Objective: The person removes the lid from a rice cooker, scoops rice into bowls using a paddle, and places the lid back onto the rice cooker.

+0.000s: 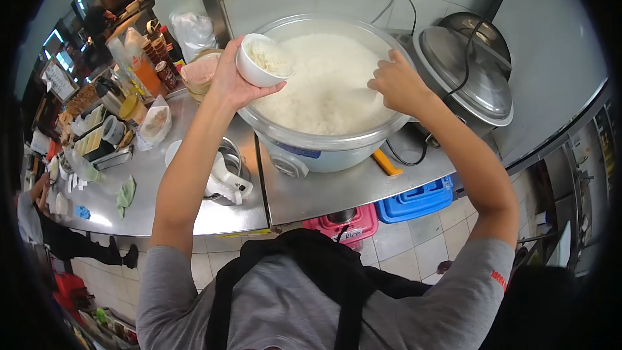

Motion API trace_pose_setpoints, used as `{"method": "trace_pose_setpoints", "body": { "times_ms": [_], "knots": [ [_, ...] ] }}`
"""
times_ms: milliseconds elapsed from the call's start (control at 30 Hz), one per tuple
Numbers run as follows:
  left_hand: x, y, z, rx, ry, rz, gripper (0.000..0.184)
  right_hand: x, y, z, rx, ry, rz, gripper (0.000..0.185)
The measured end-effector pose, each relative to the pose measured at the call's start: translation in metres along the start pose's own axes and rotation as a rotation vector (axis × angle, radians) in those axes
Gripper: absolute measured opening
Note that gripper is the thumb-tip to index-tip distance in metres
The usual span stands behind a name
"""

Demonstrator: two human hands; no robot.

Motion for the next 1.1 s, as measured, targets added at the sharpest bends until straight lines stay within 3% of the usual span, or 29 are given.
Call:
{"method": "trace_pose_setpoints", "body": {
  "times_ms": [133,200,233,300,400,467,533,600,667,700,733,833,933,967,1033,1100],
  "knots": [
    [-0.001,0.013,0.008,0.093,-0.027,-0.032,0.056,-0.005,-0.001,-0.012,0.035,0.030,-0.149,0.022],
    [-0.002,0.018,0.011,0.135,-0.034,-0.048,0.055,-0.008,-0.003,-0.010,0.357,-0.029,-0.140,0.020],
    [-0.003,0.021,0.012,0.158,-0.040,-0.042,0.054,-0.008,-0.010,-0.009,0.357,-0.028,-0.139,0.020],
    [-0.004,0.021,0.014,0.187,-0.048,-0.040,0.053,-0.004,-0.040,0.005,0.774,-0.280,-0.347,0.016],
    [0.001,0.024,0.014,0.213,-0.037,0.002,0.053,0.007,-0.055,0.026,0.952,-0.434,-0.426,0.019],
    [0.005,0.016,0.012,0.159,-0.031,-0.115,0.060,0.020,-0.044,0.041,0.978,-0.442,-0.360,0.021],
    [0.008,0.011,0.003,0.131,-0.018,-0.090,0.058,0.025,-0.037,0.037,0.998,-0.456,-0.301,0.024],
    [0.013,0.004,-0.010,0.098,-0.002,-0.066,0.057,0.037,-0.009,0.025,0.957,-0.427,0.078,0.030],
    [0.025,0.001,-0.026,0.024,0.065,0.039,0.054,0.037,0.004,-0.019,1.292,-0.507,-0.042,0.039],
    [0.035,0.000,-0.033,0.026,0.068,0.029,0.054,0.045,0.014,-0.041,1.187,-0.455,-0.064,0.041],
    [0.049,0.002,-0.042,-0.037,0.103,0.042,0.053,0.051,0.011,-0.056,0.774,-0.277,0.183,0.037],
    [0.072,0.012,-0.051,-0.120,0.141,0.022,0.051,0.042,0.035,-0.074,0.882,-0.301,0.177,0.035],
    [0.050,-0.002,-0.039,-0.044,0.117,0.024,0.049,0.046,0.033,-0.038,0.766,-0.232,0.177,0.035],
    [0.039,-0.004,-0.032,0.052,0.091,0.062,0.048,0.041,0.049,-0.023,0.732,-0.288,0.309,0.035],
    [0.036,-0.007,-0.025,0.065,0.101,0.025,0.049,0.040,0.059,-0.011,0.584,-0.504,0.292,0.035],
    [0.034,-0.010,-0.024,0.080,0.119,-0.012,0.050,0.040,0.057,-0.040,0.553,-0.447,0.276,0.034]
  ]
}}
Point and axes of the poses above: each hand's wrist, its own x-axis towards the middle knuckle, its own y-axis out of the back of the hand, z = x × y, the point moved 7 cm from there along x, towards the middle knuckle, and after that the axes turned 9 degrees about -y, right-handed, at the moved point
